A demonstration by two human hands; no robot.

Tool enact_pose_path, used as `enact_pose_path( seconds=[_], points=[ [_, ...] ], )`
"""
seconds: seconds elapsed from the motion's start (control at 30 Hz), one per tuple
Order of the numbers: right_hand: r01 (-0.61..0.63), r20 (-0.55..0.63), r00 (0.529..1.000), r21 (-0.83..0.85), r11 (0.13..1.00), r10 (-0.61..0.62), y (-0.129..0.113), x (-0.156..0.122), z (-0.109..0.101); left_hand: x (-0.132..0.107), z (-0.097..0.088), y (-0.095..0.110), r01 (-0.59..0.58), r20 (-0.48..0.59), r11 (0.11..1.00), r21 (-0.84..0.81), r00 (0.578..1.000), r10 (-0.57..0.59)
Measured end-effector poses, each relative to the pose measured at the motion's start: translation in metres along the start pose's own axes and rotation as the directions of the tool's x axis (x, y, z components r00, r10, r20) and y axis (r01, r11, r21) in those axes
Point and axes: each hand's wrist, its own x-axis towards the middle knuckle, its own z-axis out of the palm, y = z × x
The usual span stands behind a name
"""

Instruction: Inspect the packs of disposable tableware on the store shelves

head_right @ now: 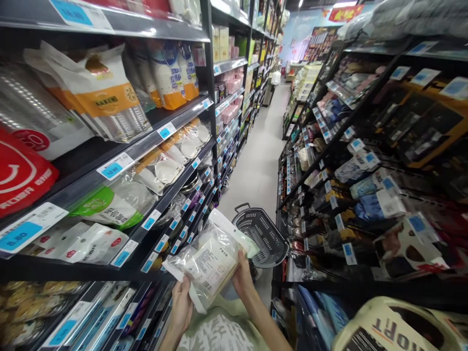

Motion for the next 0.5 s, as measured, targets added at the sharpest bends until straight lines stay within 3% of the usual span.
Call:
enact_pose_path(
  seconds=[0.17,0.33,0.5],
  points=[
    [0.034,-0.028,0.999,0.083,0.996,-0.032,-0.021,0.006,0.008,0.000,-0.007,-0.008,0.013,0.125,0.996,0.092,0.992,-0.025],
    [0.080,-0.132,0.988,0.022,0.997,-0.076,-0.021,0.008,0.007,-0.006,-0.007,-0.012,0.175,0.269,0.959,0.222,0.935,-0.233],
    [0.122,-0.169,0.977,-0.066,0.990,-0.131,-0.017,0.009,0.012,-0.003,-0.006,-0.011,0.193,0.207,0.964,0.185,0.951,-0.230]
  ],
)
